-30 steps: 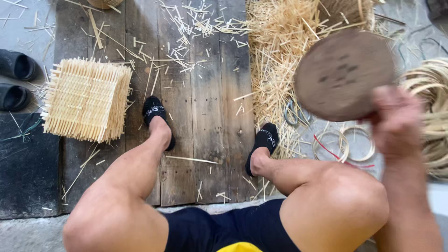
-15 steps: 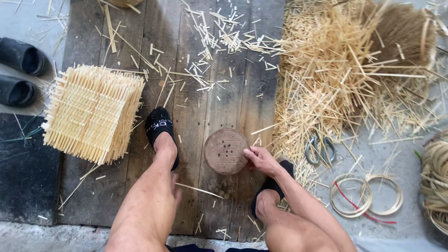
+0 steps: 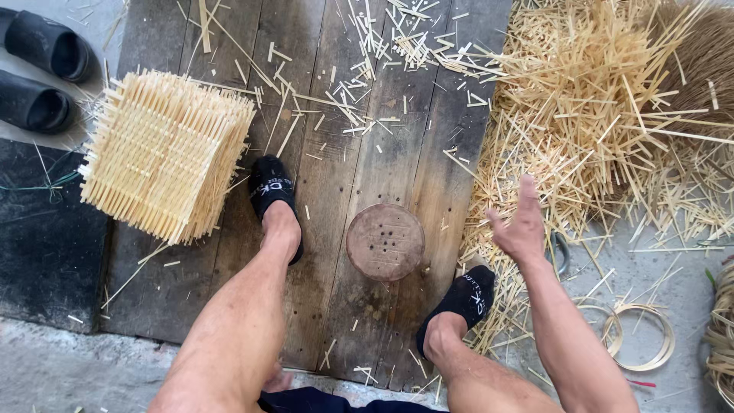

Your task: The person sits on the floor and repeatedly assembles small round bamboo baskets. They place a woven bamboo mat over a circular frame, press it into shape using a wooden block, and trim the excess mat with shears. The finished baskets are stacked nearby.

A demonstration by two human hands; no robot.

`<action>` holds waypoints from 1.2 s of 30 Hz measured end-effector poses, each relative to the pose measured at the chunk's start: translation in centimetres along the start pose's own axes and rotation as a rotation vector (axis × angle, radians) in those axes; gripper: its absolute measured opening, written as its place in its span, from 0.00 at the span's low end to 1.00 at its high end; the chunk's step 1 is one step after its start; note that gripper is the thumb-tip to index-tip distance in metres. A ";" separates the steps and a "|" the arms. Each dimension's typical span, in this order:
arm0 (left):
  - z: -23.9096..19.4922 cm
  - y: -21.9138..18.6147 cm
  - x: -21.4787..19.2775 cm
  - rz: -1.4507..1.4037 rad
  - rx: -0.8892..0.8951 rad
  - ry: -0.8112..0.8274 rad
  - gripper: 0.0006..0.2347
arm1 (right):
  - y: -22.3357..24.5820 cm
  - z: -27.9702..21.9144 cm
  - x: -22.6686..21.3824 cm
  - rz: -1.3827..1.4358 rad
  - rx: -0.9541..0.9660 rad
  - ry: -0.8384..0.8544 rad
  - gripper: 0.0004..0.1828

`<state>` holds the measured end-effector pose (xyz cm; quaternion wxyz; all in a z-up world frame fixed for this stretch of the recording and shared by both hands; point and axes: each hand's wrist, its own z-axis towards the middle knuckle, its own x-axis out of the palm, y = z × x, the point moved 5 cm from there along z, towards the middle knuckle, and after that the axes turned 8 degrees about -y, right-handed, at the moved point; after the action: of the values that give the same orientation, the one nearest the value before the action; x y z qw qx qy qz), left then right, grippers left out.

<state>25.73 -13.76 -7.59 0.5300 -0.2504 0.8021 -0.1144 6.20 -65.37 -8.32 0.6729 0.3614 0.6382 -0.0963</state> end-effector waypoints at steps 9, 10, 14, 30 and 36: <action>2.1 1.1 -14.9 0.266 0.636 -0.583 0.15 | 1.6 0.2 4.9 0.245 0.328 0.415 0.39; 3.5 0.5 -15.4 0.250 0.654 -0.604 0.20 | 1.0 0.6 4.9 0.248 0.350 0.466 0.31; 7.5 -0.1 -14.8 0.364 0.589 -0.488 0.36 | -2.4 3.4 2.2 0.472 0.504 0.199 0.11; 0.3 -10.0 -27.8 0.631 0.874 -0.914 0.04 | -4.7 -8.9 0.5 0.971 0.624 -0.161 0.13; -7.5 -20.4 -21.0 0.494 1.370 -0.444 0.08 | 3.5 -8.0 -0.6 1.284 0.436 0.129 0.25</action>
<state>31.16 -20.68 21.32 0.7260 0.3042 0.4592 -0.4118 1.81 -58.17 -5.93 0.4690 0.8008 0.3022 0.2177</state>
